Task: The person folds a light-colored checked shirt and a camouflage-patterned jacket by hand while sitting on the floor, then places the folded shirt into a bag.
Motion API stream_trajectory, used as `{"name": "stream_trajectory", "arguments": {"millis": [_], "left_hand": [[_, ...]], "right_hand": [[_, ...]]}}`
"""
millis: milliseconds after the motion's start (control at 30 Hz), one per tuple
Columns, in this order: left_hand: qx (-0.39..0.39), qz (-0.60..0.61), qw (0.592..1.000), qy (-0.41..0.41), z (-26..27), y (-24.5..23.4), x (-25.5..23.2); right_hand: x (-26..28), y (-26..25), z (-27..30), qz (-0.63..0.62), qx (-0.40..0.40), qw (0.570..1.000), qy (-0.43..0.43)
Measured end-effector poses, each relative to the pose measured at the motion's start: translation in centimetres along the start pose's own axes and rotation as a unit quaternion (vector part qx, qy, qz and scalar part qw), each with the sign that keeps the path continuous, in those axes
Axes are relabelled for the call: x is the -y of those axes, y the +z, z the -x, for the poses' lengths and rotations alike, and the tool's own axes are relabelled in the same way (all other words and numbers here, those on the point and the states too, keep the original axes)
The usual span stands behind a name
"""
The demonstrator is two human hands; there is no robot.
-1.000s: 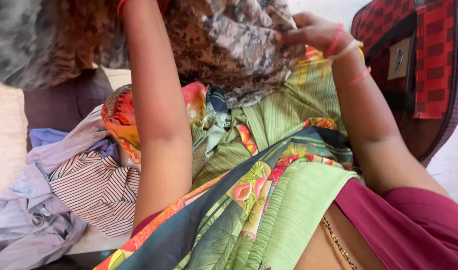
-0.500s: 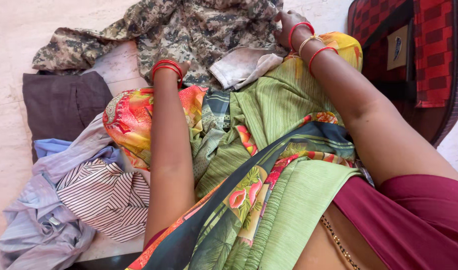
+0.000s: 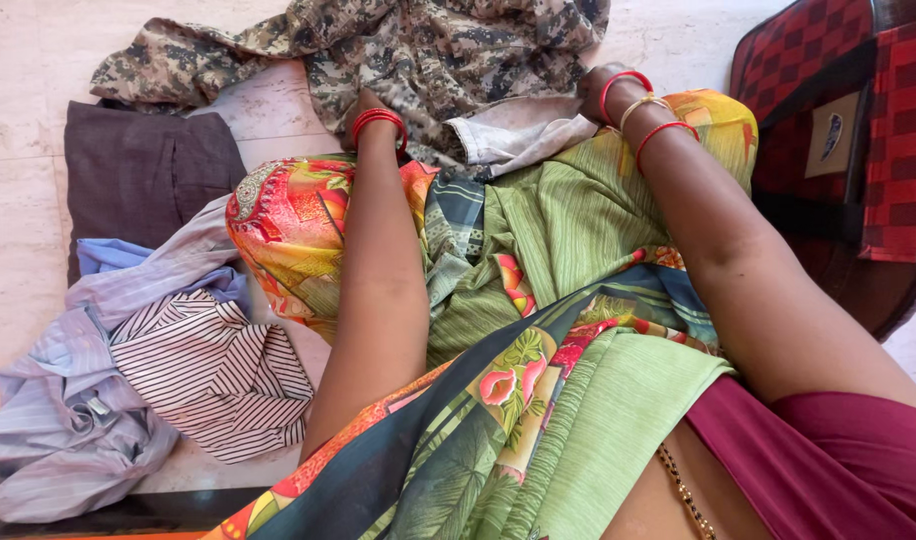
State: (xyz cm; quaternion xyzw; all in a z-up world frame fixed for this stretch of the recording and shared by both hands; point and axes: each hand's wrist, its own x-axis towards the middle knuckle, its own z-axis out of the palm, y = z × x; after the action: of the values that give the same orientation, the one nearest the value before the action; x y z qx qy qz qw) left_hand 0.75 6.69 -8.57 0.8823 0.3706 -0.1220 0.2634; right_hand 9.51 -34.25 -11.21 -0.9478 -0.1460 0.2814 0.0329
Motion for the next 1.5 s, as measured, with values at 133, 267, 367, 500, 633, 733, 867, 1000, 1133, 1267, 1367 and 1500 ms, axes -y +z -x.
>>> {"name": "stream_trajectory", "arguments": {"millis": [133,267,367,500,633,733,867,1000,1133,1267,1367,1500], "left_hand": [[-0.264,0.34,0.874,0.223,0.1,-1.7,-2.0],[-0.336,0.468,0.749,0.328,2.1,-6.6,-2.6],[-0.278,0.39,0.835,0.27,3.7,-9.3,-1.9],[-0.162,0.172,0.972,-0.016,5.1,-9.2,-1.6],[-0.274,0.057,0.955,0.096,3.8,-5.4,-2.0],[-0.143,0.124,0.961,0.2,2.6,-0.8,-2.7],[0.118,-0.002,0.969,0.219,2.8,5.5,-3.3],[0.123,-0.145,0.959,0.21,2.4,8.9,-2.2],[0.194,-0.192,0.939,0.208,2.2,9.3,-1.1],[0.164,-0.221,0.928,0.253,5.9,6.1,-3.2],[0.149,-0.131,0.93,0.31,10.6,-0.1,-4.9],[0.259,0.016,0.872,0.415,18.5,-7.5,-4.3]], "right_hand": [[-1.9,-1.4,-0.1,-0.294,-0.4,0.867,-0.045],[-5.5,-2.5,1.1,-0.489,-0.619,0.608,-0.092],[-7.9,-1.7,0.6,-0.579,-0.511,0.622,-0.127],[-5.4,-1.8,2.0,-0.372,-0.408,0.828,0.096],[1.0,-4.6,6.7,-0.157,-0.533,0.826,0.097],[5.5,-5.7,7.9,-0.108,-0.589,0.798,-0.067],[14.5,-2.2,8.0,-0.074,-0.404,0.864,-0.29],[19.0,1.3,7.4,-0.095,-0.245,0.907,-0.328],[17.5,3.2,5.4,-0.047,-0.169,0.967,-0.187],[16.7,3.0,5.9,-0.069,-0.164,0.964,-0.197],[17.3,2.5,7.1,-0.068,-0.126,0.97,-0.197],[17.6,2.5,6.6,-0.056,-0.09,0.977,-0.183]]}}
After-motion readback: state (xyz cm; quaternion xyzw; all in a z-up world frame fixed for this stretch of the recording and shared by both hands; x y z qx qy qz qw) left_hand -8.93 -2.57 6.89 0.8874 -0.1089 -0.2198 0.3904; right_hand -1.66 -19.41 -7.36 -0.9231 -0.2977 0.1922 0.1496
